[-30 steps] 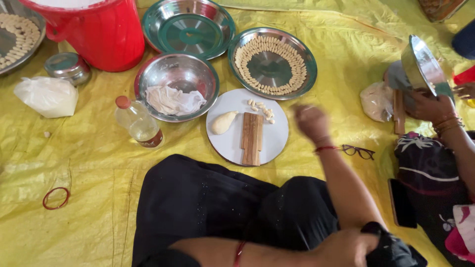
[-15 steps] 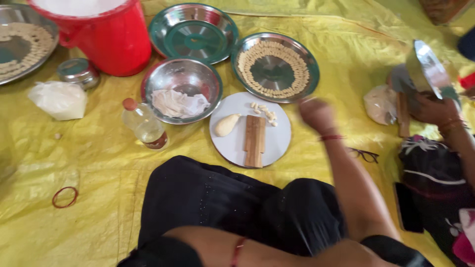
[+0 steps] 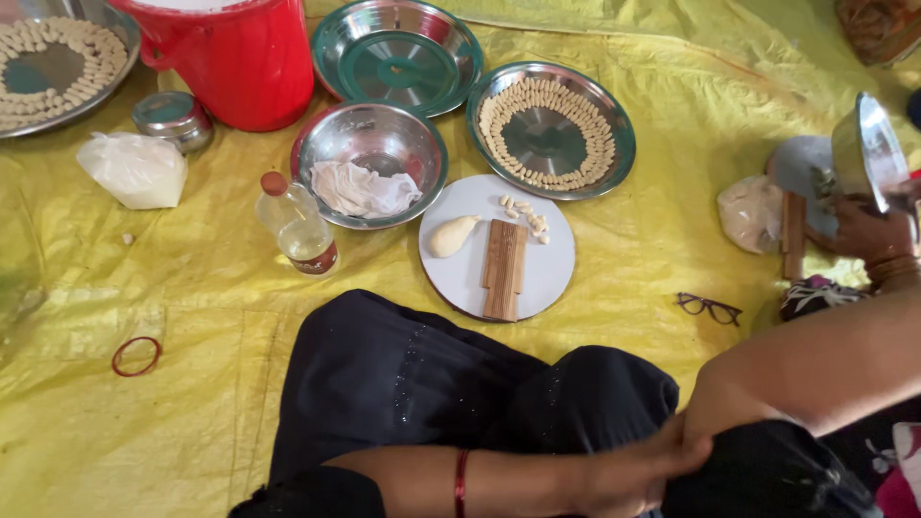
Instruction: The person sits on a yellow tarp and shapes dough into small ridged pieces using a wooden grooved board. They roll a piece of dough on the board, cut it into segments, and place the pieces into a metal tray. The process is repeated with multiple pieces of dough.
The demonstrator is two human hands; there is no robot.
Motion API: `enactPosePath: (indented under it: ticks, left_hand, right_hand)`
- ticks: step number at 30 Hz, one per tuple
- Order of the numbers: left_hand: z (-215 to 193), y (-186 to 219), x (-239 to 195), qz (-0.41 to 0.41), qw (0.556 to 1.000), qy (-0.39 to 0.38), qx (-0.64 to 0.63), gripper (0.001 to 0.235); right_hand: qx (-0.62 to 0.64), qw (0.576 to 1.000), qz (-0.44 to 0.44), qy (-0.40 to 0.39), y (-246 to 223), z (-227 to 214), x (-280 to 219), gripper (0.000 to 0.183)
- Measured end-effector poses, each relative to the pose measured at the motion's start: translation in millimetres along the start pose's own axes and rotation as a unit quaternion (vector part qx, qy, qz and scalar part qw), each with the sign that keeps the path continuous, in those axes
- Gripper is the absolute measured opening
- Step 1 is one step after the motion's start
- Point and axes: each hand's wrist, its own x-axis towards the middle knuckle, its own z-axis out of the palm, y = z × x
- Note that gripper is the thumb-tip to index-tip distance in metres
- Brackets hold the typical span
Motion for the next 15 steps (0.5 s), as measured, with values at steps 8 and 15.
enactPosePath:
  ticks: [8,15]
  left_hand:
    - [21,18,-32,0.081,0.886,-0.028,0.456,0.099]
    - [34,0,1,0.080,0.823,-0.087,0.555,0.094]
  right_hand:
    - [-0.116,0.988,-0.005,-0.102,18,20,7,0.019]
    - [-0.390,0.706,-0.265,-0.528,-3,34,-216,0.025]
